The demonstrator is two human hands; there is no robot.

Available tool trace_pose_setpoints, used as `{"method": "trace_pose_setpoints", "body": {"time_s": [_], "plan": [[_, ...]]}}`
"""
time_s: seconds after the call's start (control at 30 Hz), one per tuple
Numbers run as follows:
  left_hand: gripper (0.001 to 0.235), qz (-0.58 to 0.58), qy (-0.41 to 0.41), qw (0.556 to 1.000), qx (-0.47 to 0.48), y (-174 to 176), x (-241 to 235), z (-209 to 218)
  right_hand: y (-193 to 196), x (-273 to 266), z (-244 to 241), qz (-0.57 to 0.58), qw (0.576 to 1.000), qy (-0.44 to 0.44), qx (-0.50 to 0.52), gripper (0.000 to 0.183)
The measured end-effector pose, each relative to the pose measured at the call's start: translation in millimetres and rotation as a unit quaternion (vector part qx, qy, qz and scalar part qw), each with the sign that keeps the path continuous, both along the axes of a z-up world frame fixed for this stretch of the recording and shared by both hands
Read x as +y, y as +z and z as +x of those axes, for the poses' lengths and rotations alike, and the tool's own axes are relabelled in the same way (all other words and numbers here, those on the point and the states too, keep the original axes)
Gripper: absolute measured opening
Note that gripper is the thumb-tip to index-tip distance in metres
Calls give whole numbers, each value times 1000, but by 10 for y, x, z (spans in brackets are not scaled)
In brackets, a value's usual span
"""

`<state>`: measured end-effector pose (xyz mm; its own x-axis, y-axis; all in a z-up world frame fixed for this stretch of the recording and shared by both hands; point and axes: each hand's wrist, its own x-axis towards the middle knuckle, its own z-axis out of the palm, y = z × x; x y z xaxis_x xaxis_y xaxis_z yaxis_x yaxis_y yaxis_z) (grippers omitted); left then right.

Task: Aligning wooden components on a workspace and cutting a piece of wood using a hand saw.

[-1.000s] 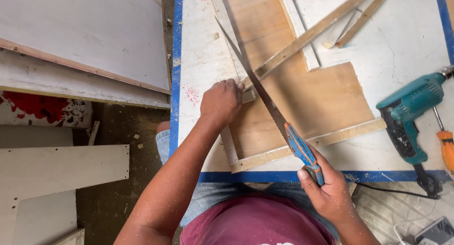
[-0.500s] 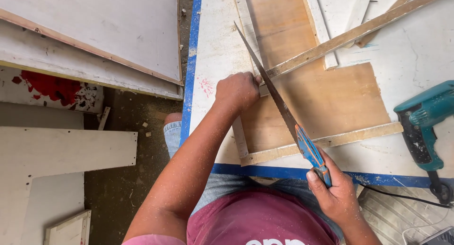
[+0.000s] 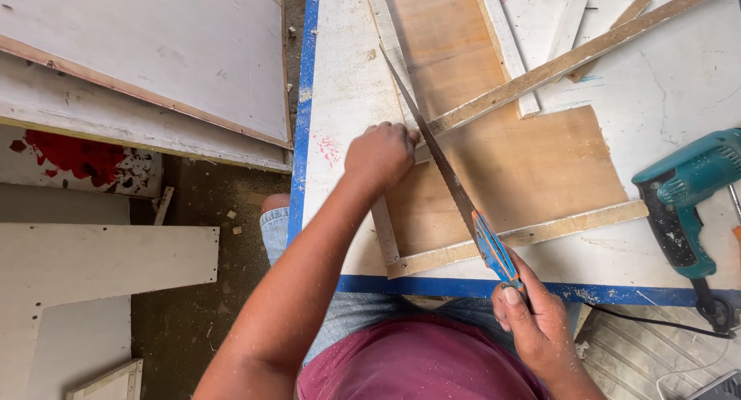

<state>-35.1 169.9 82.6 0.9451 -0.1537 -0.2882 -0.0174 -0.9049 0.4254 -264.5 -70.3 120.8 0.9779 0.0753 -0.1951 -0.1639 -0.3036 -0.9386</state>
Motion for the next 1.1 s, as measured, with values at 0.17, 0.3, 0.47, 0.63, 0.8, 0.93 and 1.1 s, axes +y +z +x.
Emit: {"method": "trace_pose_setpoints", "body": {"time_s": [0.17,0.3,0.47,0.63,0.8,0.93,1.1], "plan": [[48,-34,16,999,-34,-48,-65,-208,41,-12,6,-5,1000,-3,0,61],[44,-28,12,995,-98,-116,-84,-265,113,-35,-27,-7,1000,18,1,61],[39,8,10,983,-183,-225,-104,-287,256,-119,-63,-53,997,42,24,63],[39,31,8,985,-171,-187,-123,-284,303,-258,-218,-92,991,12,94,70],[38,49,0,978,-205,-221,-128,-272,399,-110,-16,-66,990,-5,121,69],[39,46,2,978,-202,-254,-121,-258,201,66,447,-5,997,23,79,61],[39,41,-3,980,-196,-248,-112,-250,453,101,411,-27,996,44,73,62]]}}
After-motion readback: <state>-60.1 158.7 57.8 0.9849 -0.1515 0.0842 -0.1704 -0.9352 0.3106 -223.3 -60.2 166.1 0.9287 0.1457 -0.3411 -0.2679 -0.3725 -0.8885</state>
